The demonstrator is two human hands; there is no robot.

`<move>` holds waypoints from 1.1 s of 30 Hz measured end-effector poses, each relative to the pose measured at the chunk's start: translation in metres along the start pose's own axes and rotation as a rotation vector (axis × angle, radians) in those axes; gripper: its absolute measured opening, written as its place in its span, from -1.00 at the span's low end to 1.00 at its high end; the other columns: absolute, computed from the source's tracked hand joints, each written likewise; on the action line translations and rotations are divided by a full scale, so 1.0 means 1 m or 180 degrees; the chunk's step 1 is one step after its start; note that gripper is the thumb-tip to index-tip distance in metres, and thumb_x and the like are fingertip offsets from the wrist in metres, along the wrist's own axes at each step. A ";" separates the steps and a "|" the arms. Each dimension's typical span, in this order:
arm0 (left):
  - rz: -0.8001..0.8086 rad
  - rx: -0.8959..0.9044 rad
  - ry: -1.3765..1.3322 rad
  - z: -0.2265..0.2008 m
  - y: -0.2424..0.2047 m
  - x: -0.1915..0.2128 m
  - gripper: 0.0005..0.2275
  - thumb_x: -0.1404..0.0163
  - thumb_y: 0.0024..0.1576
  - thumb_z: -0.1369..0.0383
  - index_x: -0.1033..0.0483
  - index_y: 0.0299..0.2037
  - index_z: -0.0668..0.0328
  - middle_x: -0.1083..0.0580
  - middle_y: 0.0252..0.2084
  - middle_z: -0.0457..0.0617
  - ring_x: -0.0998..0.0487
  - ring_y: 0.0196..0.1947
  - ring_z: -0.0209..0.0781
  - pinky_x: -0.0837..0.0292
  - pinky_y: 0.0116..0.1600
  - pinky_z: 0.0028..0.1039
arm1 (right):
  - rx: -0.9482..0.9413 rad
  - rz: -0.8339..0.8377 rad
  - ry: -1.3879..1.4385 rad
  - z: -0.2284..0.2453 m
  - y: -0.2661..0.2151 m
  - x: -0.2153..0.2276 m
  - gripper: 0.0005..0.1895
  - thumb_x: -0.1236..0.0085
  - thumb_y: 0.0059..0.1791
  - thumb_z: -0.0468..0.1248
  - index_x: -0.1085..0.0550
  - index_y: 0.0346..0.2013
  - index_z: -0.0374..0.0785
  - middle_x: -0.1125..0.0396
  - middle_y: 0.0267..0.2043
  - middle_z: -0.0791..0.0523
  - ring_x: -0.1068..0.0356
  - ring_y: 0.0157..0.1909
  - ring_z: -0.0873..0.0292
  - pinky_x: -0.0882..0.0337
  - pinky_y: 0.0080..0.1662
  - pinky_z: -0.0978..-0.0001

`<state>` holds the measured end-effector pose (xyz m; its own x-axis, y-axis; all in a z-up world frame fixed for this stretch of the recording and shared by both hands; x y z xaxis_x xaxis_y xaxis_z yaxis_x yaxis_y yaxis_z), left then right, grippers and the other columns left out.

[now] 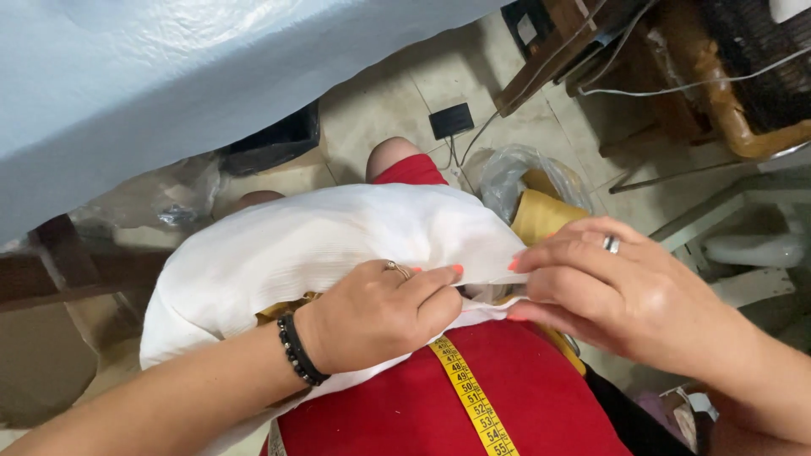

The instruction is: Stuffing a pillowcase with fabric scraps and pinning the opening closed to prepare for sewing.

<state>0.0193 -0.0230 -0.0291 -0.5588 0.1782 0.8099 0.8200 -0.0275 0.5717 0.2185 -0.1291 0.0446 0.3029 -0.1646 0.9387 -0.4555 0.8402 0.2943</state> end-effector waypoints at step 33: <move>0.0710 0.1181 -0.0762 -0.013 0.016 -0.030 -0.92 -0.06 0.13 0.47 -0.52 -0.20 0.12 -0.56 -0.42 -0.02 -0.59 -0.44 0.06 -0.45 -0.33 -0.18 | -0.1004 0.0028 0.1446 -0.027 -0.029 -0.035 -0.27 -0.45 -0.27 0.12 -0.48 0.07 -0.15 -0.49 -0.27 0.25 -0.51 -0.23 0.31 -0.46 -0.08 0.46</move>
<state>0.0476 -0.0413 -0.0424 -0.3562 0.4301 0.8295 0.9295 0.2537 0.2676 0.2440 -0.1339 -0.0020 0.6628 0.0240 0.7484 -0.2080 0.9661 0.1532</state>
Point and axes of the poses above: each hand's wrist, its own y-axis towards the middle knuckle, its own x-axis out of the back of the hand, z = x × y, the point moved 3 cm from there along y, towards the middle knuckle
